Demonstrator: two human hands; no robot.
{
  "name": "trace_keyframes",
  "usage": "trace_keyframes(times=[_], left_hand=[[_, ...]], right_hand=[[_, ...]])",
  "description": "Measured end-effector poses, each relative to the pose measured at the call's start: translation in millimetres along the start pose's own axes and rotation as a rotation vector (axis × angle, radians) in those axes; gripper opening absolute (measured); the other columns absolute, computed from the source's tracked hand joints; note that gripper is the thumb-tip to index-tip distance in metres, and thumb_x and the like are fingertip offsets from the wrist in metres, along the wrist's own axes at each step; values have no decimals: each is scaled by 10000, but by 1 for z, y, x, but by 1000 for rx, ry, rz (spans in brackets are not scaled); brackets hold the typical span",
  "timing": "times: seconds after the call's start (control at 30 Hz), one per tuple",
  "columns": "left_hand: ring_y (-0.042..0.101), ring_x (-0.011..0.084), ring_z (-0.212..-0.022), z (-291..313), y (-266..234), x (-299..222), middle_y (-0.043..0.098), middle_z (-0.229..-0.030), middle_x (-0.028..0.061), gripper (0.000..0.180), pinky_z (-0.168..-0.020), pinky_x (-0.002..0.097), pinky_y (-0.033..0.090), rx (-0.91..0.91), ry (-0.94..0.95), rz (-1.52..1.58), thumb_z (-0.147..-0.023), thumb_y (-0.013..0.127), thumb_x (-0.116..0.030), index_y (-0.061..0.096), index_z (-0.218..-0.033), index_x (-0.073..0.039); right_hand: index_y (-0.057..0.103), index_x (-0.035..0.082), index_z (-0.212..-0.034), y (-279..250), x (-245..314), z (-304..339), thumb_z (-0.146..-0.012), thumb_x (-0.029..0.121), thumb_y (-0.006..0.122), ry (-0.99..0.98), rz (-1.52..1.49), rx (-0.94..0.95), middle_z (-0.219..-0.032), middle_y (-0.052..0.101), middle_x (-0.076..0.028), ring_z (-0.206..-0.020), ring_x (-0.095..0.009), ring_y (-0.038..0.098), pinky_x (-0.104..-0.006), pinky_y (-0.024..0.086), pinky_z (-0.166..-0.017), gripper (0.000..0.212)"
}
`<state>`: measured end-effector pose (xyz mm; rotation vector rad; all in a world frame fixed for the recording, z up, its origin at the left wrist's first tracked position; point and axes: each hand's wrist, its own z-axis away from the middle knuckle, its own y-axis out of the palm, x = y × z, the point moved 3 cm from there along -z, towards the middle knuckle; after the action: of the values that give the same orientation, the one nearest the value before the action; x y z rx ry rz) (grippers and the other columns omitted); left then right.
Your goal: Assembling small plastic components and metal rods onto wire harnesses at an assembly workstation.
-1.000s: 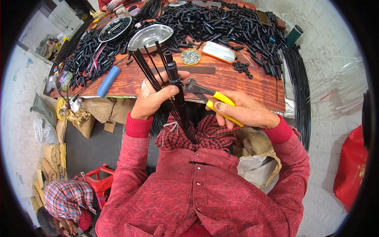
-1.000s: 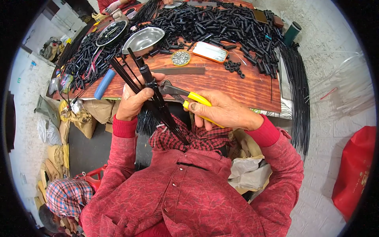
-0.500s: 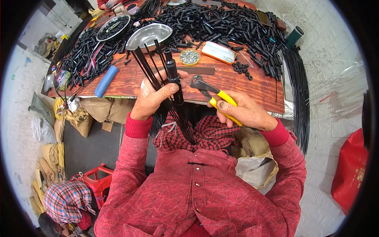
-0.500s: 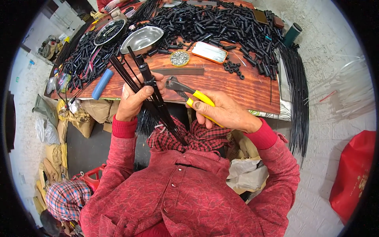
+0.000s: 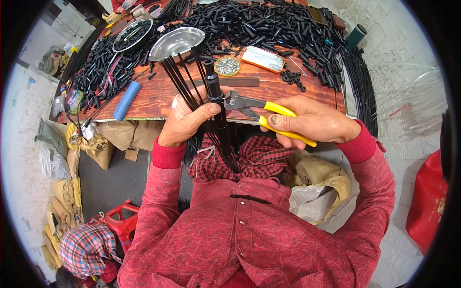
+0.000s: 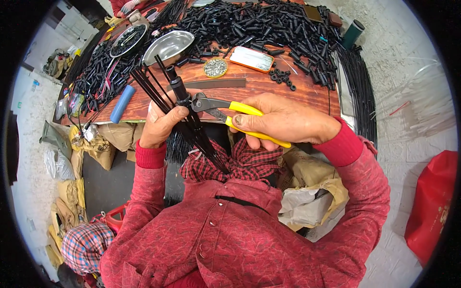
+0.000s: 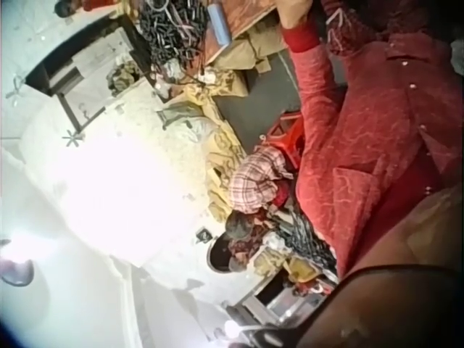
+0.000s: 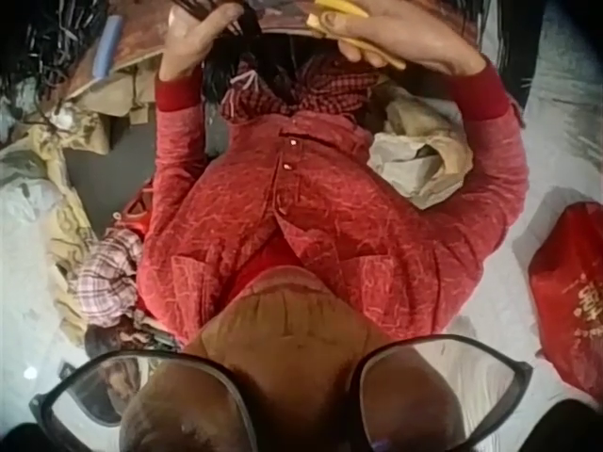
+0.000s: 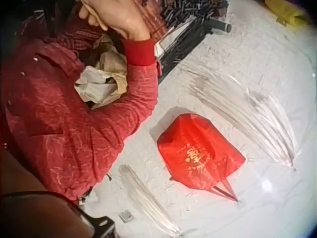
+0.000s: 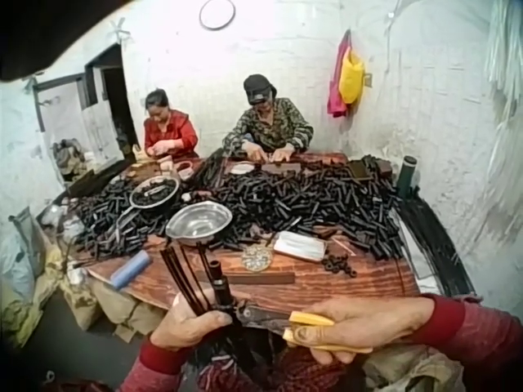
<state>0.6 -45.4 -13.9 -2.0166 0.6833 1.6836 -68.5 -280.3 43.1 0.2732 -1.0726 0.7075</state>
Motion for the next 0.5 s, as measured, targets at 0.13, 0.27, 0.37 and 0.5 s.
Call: trace_keyframes(times=[0.13,0.27,0.37,0.5], left_hand=[[596,109,-852,0,2,1,674,-956,42,377,-793,262,486,12,29,-14,-909,646,-186,625,-1218,30],[596,110,-859,3,5,-2,674,-944,48,359,-797,267,484,0,50,-43,-911,645,-176,629,-1196,41],[602,114,-859,4,3,5,676,-940,53,346,-799,270,489,-16,56,-40,-910,647,-172,631,-1179,45],[623,122,-853,3,5,3,683,-957,66,346,-796,275,502,-6,4,1,-909,654,-176,635,-1178,41]], right_hand=[[573,32,-1097,0,7,5,-1018,334,507,57,29,-9,-676,571,-3,-487,-39,486,-187,382,-437,319],[567,25,-1089,1,12,7,-1022,320,498,83,27,-2,-666,550,-3,-479,-35,464,-190,373,-428,311],[563,21,-1083,2,11,5,-1029,311,481,99,58,7,-656,529,-2,-475,-33,444,-192,361,-423,307],[552,25,-1108,3,4,3,-1033,278,462,99,56,9,-674,526,1,-480,-30,435,-190,356,-435,279]])
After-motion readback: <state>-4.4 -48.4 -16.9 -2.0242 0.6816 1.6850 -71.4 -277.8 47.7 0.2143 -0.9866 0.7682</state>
